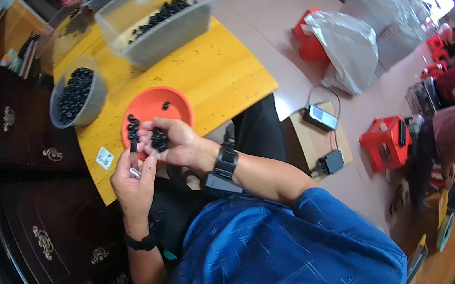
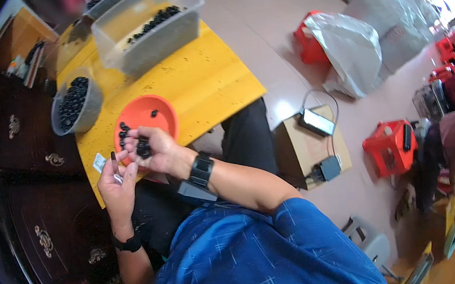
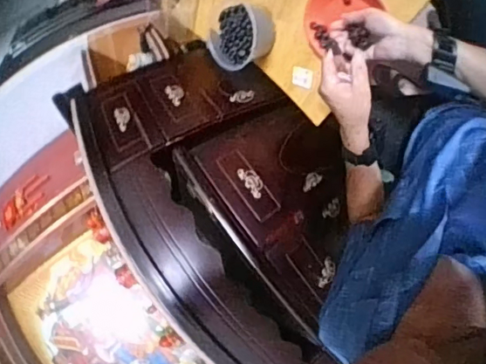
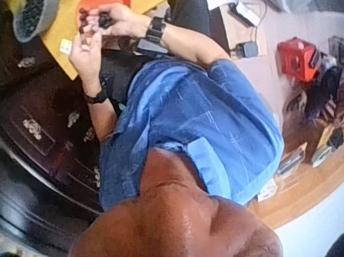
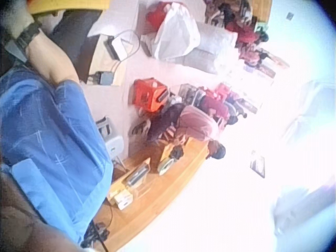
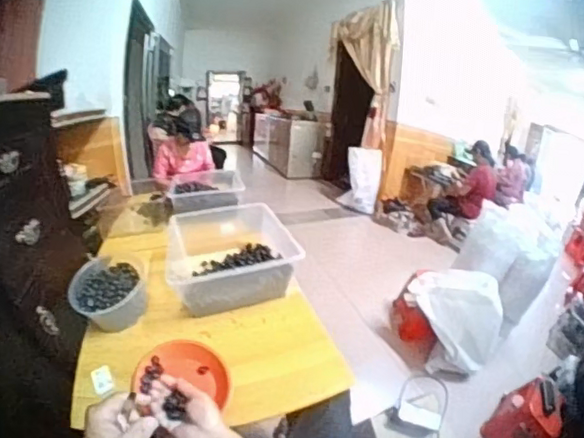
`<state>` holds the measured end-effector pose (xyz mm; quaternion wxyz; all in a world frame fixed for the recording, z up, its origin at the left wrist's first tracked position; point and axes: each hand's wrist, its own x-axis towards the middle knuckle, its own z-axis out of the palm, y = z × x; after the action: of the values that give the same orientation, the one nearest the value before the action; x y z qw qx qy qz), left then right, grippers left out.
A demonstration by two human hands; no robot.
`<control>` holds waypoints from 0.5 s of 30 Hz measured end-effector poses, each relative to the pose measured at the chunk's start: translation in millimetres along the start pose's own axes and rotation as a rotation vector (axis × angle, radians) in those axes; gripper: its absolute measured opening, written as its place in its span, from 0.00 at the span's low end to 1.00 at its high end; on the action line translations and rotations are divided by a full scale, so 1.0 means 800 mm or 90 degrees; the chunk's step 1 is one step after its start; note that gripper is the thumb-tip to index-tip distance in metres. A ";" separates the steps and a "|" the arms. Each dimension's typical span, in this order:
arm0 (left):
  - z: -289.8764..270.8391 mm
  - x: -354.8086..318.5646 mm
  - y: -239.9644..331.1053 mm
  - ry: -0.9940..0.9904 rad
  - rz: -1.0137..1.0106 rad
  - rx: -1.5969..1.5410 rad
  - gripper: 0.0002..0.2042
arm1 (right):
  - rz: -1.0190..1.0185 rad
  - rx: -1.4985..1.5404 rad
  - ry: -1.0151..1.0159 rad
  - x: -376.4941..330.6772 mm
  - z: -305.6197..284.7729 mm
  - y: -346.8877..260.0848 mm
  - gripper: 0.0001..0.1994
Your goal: Sorting small black components or dried fruits from a plate into plastic containers.
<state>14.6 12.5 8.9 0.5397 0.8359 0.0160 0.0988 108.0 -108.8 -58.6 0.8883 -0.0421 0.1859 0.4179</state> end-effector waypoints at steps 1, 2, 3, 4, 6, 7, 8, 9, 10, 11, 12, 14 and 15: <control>0.003 -0.003 0.005 -0.021 0.025 0.058 0.13 | 0.009 0.012 -0.018 -0.001 -0.002 0.004 0.12; 0.007 -0.004 0.010 -0.035 0.054 0.099 0.14 | 0.014 0.032 -0.039 0.001 -0.006 0.010 0.12; 0.012 -0.004 0.013 -0.048 0.087 0.139 0.14 | 0.019 0.049 -0.064 0.000 -0.008 0.015 0.12; 0.015 -0.004 0.008 -0.063 0.087 0.135 0.14 | 0.005 0.040 -0.034 -0.009 0.001 0.021 0.13; 0.021 -0.003 -0.001 -0.037 0.161 0.210 0.14 | -0.004 0.004 -0.070 -0.009 -0.003 0.027 0.11; 0.024 -0.004 0.002 -0.048 0.163 0.206 0.14 | -0.008 -0.007 -0.072 -0.015 -0.002 0.028 0.10; 0.025 -0.004 0.011 -0.064 0.157 0.231 0.15 | -0.033 -0.024 -0.015 -0.022 -0.001 0.032 0.09; 0.027 -0.003 0.016 -0.077 0.153 0.257 0.15 | -0.040 -0.021 -0.012 -0.028 0.000 0.033 0.09; 0.030 0.000 0.013 -0.074 0.212 0.259 0.15 | -0.052 -0.015 -0.005 -0.032 0.000 0.034 0.09; 0.032 0.001 0.015 -0.079 0.214 0.255 0.15 | -0.064 -0.010 0.002 -0.034 -0.001 0.034 0.09; 0.032 0.002 0.020 -0.083 0.195 0.283 0.15 | -0.068 0.015 0.020 -0.031 -0.001 0.036 0.10; 0.038 0.004 0.021 -0.063 0.202 0.307 0.13 | -0.081 0.008 0.007 -0.029 -0.006 0.034 0.10; 0.038 0.005 0.021 -0.064 0.204 0.306 0.13 | -0.083 -0.001 -0.010 -0.029 -0.005 0.034 0.11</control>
<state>22.9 -21.5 12.2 0.3038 0.9355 -0.1200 0.1344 72.8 -108.9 -51.8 0.9150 -0.0513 0.1753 0.3596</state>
